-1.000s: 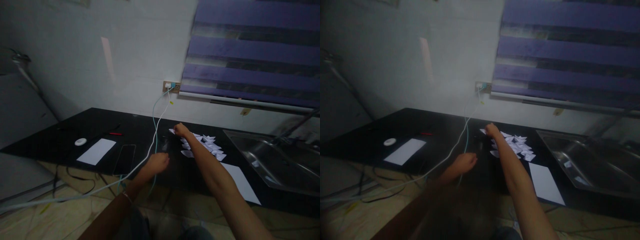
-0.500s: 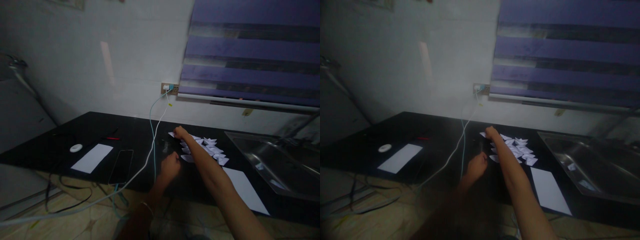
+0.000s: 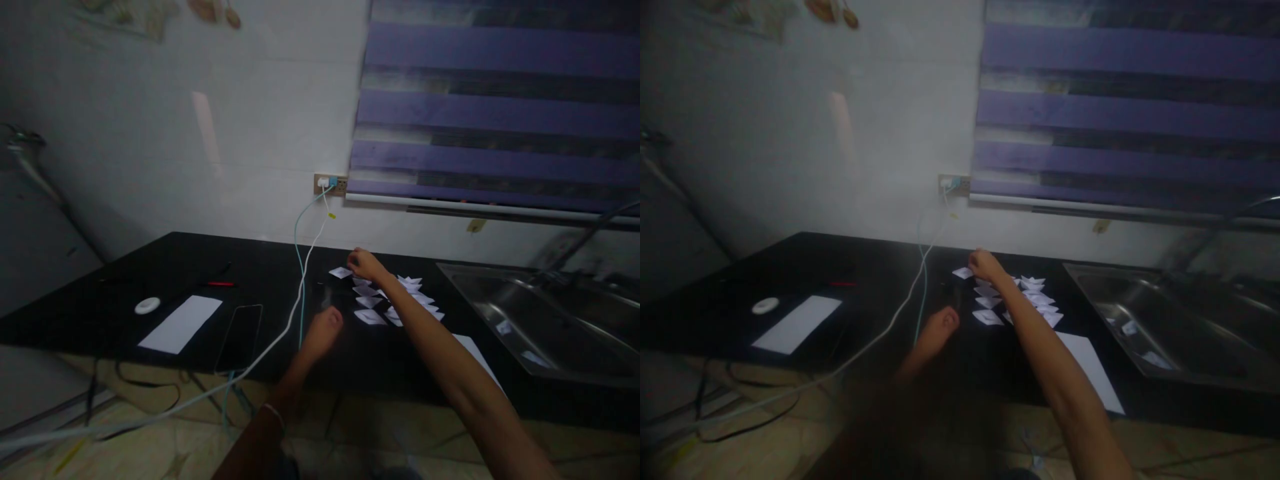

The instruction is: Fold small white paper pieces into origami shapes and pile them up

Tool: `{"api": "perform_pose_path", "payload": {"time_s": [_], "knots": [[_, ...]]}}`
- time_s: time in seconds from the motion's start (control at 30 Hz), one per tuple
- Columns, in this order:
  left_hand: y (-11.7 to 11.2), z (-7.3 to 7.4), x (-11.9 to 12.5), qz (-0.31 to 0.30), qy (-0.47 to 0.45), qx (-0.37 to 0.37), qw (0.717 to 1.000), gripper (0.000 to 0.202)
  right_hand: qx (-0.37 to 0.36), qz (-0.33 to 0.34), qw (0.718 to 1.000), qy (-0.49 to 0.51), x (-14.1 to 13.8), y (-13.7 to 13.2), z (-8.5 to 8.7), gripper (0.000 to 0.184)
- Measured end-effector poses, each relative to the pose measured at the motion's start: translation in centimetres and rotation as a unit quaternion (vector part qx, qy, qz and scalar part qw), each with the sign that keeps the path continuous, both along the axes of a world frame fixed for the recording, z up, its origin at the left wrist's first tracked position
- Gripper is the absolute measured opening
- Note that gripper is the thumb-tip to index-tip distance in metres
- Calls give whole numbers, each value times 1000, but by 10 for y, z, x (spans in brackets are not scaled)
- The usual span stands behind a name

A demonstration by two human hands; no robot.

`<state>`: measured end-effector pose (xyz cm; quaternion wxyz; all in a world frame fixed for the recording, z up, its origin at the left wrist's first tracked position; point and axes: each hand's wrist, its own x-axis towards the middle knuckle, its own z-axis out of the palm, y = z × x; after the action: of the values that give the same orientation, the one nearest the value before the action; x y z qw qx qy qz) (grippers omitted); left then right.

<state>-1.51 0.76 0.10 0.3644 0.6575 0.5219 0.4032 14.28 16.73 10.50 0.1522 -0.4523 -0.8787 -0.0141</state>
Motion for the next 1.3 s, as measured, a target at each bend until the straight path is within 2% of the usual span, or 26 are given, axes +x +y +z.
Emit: {"api": "perform_pose_path", "payload": {"time_s": [0.1,0.17,0.23,0.33,0.43,0.5,0.6,0.8,0.93,1.07,1.13,1.2,1.3], "knots": [[-1,1,2,-9,7,-2,1000,11,15,6,996,90,44,-41,4,17],[-1,3,3,-10,5,4,1000,11,-1,-29,990,140,83,-81,-5,21],[-2,4,3,-10,3,13,1000,11,-35,-93,982,159,124,-128,-25,26],[-3,6,3,-21,13,27,999,13,-90,-193,969,127,176,-194,-62,39],[-5,8,3,-20,21,43,999,15,-106,-211,967,95,204,-240,-90,66],[-6,9,3,-18,27,45,998,15,-129,-187,970,85,212,-256,-97,76],[-8,10,5,-12,35,34,999,13,-158,-161,971,77,218,-264,-95,78],[-5,5,6,-2,52,29,998,13,-123,-146,973,132,224,-273,-86,40],[-1,-1,6,-11,38,62,997,15,-119,-166,967,153,215,-288,-71,29],[1,-4,6,-51,-24,41,998,23,-65,-164,956,235,186,-298,-44,28],[3,-3,7,-81,-72,22,994,35,-55,-173,935,304,163,-296,-34,28],[4,-3,8,-111,-113,-5,987,48,-62,-166,912,370,136,-285,-33,30],[5,-2,8,-124,-159,-54,978,65,-82,-142,876,453,94,-259,-48,32]]}}
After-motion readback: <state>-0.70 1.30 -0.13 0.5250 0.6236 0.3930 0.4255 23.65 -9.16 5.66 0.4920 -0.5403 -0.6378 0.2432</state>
